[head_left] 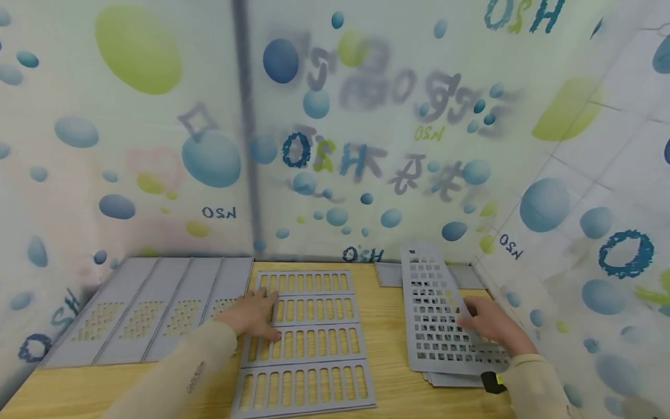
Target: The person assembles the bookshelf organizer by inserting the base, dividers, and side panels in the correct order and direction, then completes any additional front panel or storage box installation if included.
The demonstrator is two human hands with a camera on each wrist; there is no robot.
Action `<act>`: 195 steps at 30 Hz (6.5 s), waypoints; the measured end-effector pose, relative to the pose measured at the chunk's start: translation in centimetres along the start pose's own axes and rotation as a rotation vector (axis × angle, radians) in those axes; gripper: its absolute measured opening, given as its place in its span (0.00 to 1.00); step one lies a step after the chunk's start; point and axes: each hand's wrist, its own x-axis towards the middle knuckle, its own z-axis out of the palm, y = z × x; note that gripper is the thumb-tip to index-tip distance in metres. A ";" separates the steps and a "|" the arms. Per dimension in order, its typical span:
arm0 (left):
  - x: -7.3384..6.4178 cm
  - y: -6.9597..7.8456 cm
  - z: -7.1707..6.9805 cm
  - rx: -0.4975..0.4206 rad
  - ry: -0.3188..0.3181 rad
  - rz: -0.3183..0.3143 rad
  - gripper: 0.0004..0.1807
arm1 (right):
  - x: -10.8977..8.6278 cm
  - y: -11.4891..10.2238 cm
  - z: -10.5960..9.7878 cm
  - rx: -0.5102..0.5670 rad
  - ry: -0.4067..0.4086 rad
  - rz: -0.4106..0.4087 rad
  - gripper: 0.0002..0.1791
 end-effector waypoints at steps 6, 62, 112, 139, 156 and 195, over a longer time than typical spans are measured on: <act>-0.4 -0.3 0.1 0.011 0.005 0.016 0.58 | 0.4 -1.6 0.6 0.077 0.098 -0.132 0.12; -2.4 0.2 1.5 -0.019 0.067 0.077 0.58 | 10.1 -7.0 4.3 0.254 0.264 -0.195 0.08; -1.5 1.8 1.4 -0.429 0.219 0.062 0.43 | 11.3 -7.8 6.5 0.310 0.388 -0.345 0.15; -0.6 0.8 1.7 -0.459 0.256 -0.278 0.17 | 10.4 -6.1 5.7 -0.070 0.374 -0.370 0.13; -0.4 1.1 1.7 -0.480 0.300 -0.050 0.09 | 11.3 -11.9 9.6 -0.018 0.435 -0.434 0.07; -2.4 4.3 3.1 -0.093 0.082 0.073 0.54 | 14.6 -19.4 13.7 -0.058 0.360 -0.545 0.11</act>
